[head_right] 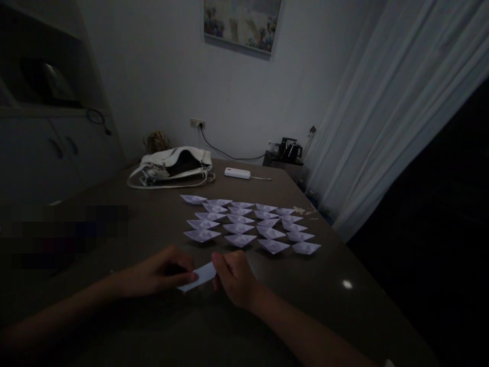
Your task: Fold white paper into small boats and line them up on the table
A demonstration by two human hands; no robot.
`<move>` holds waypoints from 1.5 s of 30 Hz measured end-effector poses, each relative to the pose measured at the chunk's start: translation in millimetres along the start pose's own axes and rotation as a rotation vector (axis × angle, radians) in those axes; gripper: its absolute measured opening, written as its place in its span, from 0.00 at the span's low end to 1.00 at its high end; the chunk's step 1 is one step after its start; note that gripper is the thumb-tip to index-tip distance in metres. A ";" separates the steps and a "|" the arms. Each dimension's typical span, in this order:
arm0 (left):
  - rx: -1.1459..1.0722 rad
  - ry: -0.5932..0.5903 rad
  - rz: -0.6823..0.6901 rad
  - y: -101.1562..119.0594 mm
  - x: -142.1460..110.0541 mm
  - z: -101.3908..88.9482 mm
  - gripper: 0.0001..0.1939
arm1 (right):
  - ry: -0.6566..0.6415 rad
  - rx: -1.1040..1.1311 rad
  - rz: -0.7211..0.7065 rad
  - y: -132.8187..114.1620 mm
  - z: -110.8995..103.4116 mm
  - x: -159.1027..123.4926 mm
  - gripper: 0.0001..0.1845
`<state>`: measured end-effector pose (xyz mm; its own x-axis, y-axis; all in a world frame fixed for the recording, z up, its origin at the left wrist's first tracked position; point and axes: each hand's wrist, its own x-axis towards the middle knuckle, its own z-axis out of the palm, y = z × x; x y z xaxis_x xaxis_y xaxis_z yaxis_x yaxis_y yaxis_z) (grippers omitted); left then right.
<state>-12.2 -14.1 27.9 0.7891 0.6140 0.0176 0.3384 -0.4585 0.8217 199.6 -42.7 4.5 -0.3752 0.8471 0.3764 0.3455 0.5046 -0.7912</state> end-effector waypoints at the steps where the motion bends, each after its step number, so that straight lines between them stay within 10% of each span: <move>1: -0.028 -0.005 -0.008 0.3 -0.3 0.6 0.20 | -0.006 0.000 -0.003 0.1 0.0 0.0 0.39; 11: 0.039 0.277 0.017 0.1 0.2 -2.2 0.14 | 0.003 0.006 0.013 0.9 1.8 -1.2 0.38; 45: -0.427 0.104 -0.006 -5.0 6.3 -3.4 0.16 | -0.051 -0.006 -0.018 -5.0 -1.3 1.7 0.15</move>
<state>-10.7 -5.7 25.8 0.7242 0.6877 0.0512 0.0837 -0.1614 0.9833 198.3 -43.5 9.7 -0.4253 0.8280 0.3654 0.3434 0.5212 -0.7813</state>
